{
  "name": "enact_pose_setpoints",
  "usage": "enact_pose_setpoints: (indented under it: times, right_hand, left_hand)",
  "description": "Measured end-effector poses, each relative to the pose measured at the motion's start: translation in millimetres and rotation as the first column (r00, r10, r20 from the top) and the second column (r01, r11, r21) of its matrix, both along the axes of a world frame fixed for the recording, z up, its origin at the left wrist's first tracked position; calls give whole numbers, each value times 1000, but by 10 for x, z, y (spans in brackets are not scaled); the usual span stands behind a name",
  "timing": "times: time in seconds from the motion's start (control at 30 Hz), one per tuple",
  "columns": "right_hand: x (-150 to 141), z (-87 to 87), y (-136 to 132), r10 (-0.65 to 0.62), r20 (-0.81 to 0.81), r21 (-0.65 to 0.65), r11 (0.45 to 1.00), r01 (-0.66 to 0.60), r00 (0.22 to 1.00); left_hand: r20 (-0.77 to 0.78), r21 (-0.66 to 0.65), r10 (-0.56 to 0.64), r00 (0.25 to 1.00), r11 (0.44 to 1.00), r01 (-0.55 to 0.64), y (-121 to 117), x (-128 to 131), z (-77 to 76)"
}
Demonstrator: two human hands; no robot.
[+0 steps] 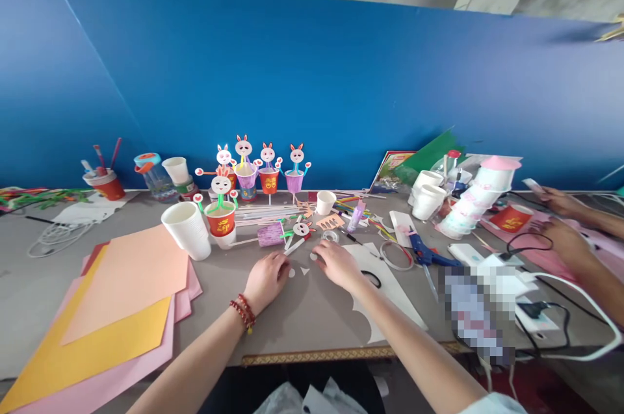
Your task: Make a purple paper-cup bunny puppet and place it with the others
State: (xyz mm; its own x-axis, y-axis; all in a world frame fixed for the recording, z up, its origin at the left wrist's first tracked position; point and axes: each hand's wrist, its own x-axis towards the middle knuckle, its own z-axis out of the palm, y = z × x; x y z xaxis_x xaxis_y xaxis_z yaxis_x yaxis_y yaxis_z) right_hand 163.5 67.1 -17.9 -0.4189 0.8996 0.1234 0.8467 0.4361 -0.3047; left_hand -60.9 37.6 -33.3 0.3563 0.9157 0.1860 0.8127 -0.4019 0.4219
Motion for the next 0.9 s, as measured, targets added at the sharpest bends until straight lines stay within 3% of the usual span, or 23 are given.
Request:
enact_pose_setpoints:
  times: [0.2, 0.63, 0.9]
  right_hand:
    - [42, -81, -25, 5, -37, -20, 1000, -6, 999]
    - [97, -85, -184, 2, -147, -103, 994, -17, 989]
    - [142, -96, -197, 14, -266, -160, 985, -59, 964]
  left_hand:
    - [3, -49, -98, 995, 994, 98, 9, -58, 34]
    - [8, -85, -68, 998, 994, 69, -5, -10, 33]
    - [71, -203, -148, 986, 966, 159, 76, -114, 109]
